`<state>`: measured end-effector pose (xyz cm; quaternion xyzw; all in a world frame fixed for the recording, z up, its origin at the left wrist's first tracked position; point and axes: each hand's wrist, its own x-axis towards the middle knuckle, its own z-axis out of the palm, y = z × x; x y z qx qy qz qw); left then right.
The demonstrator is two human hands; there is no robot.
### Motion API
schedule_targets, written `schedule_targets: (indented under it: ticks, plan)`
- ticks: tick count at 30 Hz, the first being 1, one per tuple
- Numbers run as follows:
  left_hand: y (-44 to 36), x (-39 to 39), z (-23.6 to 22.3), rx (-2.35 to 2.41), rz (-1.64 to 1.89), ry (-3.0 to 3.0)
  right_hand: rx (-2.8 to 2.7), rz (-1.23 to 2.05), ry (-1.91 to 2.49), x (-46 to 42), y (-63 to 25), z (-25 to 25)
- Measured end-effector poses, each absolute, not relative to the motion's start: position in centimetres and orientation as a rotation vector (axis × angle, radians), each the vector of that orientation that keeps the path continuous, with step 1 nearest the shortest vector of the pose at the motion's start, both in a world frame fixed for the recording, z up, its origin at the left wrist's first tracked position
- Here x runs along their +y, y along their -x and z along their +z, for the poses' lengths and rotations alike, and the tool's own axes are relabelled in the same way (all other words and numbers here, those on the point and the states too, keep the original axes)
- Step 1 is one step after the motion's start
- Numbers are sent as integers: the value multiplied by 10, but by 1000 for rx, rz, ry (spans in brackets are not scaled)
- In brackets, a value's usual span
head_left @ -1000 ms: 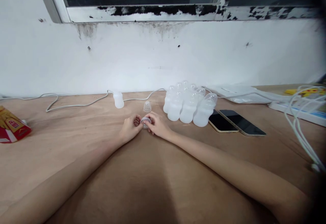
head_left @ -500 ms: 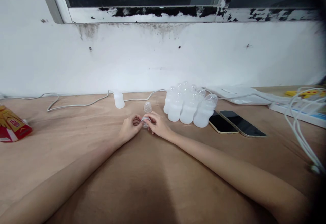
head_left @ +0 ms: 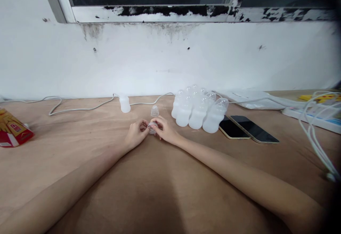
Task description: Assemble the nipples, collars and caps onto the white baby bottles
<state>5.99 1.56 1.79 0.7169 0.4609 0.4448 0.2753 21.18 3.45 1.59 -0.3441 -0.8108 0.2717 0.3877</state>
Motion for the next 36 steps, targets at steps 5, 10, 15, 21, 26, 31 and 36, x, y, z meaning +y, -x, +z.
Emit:
schedule_targets:
  ticks: [5,10,15,21,26,31,36]
  plan:
    - [-59,15,19,1306,1215,-1980,-2094,556,889,33,-211,19]
    - [-60,15,19,1356,1213,-2060,-2090,348,945,34,-208,18]
    - [-60,14,19,1402,1181,-2077,-2130,358,999,36,-209,19]
    - [-59,17,16,1400,1221,-1991,-2171,508,953,35,-215,20]
    - [-60,17,18,1415,1200,-1933,-2171,341,928,31,-213,20]
    - [-61,13,21,1458,1136,-2025,-2136,283,952,31,-210,18]
    - [-60,14,20,1451,1118,-2083,-2132,265,953,32,-210,17]
